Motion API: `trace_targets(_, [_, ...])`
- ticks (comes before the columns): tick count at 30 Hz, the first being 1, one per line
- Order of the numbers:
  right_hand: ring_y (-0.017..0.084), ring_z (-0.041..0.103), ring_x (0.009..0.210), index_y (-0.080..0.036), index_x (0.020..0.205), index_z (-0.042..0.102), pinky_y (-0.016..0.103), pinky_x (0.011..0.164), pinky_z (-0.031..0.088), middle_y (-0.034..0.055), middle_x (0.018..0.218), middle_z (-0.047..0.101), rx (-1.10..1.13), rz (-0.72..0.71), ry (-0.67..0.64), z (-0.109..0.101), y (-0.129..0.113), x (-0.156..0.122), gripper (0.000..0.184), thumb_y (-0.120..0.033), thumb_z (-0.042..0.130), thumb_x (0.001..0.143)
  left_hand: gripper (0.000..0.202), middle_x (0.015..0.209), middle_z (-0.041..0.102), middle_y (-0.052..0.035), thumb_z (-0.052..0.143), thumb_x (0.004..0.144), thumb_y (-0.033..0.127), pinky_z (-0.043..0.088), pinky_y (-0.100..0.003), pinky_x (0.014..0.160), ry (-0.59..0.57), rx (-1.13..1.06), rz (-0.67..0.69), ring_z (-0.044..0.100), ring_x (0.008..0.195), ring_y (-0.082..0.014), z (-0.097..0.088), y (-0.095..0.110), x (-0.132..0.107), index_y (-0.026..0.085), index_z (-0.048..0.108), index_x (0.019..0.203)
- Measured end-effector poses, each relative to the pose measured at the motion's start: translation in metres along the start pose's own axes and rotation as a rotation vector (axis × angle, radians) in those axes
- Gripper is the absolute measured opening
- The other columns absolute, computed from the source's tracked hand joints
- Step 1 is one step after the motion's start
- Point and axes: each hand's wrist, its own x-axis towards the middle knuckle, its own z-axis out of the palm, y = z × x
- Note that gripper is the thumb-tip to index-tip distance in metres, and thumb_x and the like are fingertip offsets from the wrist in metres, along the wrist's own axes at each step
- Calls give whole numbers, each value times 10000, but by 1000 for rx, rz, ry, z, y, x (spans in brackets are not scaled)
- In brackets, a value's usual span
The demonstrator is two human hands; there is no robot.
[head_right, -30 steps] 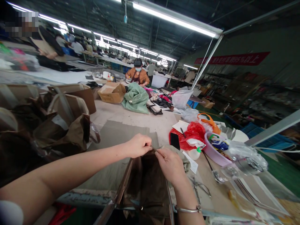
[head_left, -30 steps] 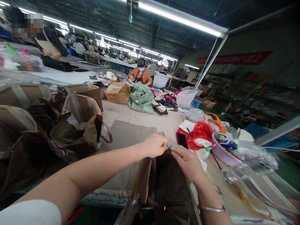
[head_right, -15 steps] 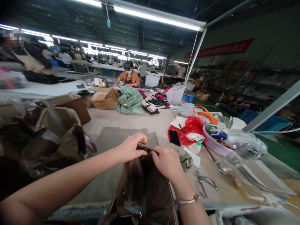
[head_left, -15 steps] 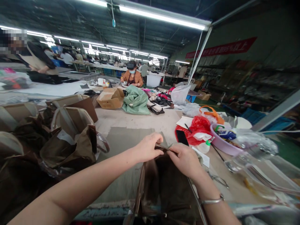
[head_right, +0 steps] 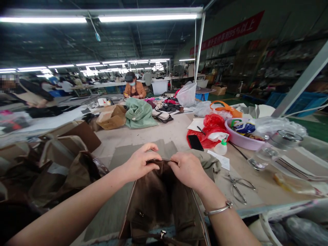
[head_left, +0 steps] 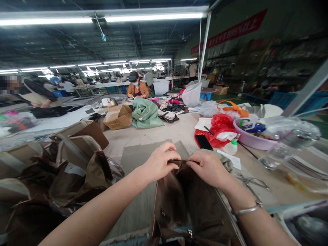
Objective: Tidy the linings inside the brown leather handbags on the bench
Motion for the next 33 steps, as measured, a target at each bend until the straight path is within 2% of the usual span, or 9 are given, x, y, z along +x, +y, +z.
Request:
trace_targets(9, [128, 529, 662, -226, 716, 648, 244, 620, 325, 3, 680, 616, -20, 15, 11, 1, 0, -1, 241, -311, 455, 833, 168, 986, 492, -40, 612, 735, 231, 418, -305, 847, -4, 63, 7, 495, 914, -166, 2, 7, 5, 212, 638, 900])
trace_targets(17, [126, 526, 672, -206, 692, 633, 242, 616, 310, 12, 702, 622, -52, 33, -13, 2, 2, -2, 297, -351, 426, 846, 58, 916, 516, -26, 623, 726, 212, 422, -296, 806, 10, 93, 5, 497, 868, -154, 11, 7, 11, 186, 613, 778])
trace_targets(23, [126, 524, 668, -207, 680, 625, 240, 615, 309, 11, 706, 625, -46, 46, -3, 1, 6, -4, 301, -355, 422, 845, 84, 876, 523, -26, 624, 727, 246, 425, -292, 772, 37, 65, -47, 506, 822, -148, 14, 8, 13, 173, 598, 693])
trace_targets(29, [126, 526, 679, -204, 683, 626, 238, 619, 306, 11, 709, 625, -35, 55, -1, 1, 9, -4, 303, -358, 419, 843, 54, 888, 518, -27, 597, 733, 197, 423, -262, 753, 41, -27, -41, 516, 817, -132, 15, 9, 15, 169, 607, 689])
trace_targets(33, [122, 524, 673, -205, 686, 627, 237, 612, 300, 9, 719, 628, -35, 62, 3, 1, 10, -5, 301, -357, 418, 842, 84, 814, 538, -14, 595, 723, 174, 424, -245, 702, 84, -99, -119, 527, 739, -116, 22, 9, 16, 161, 582, 641])
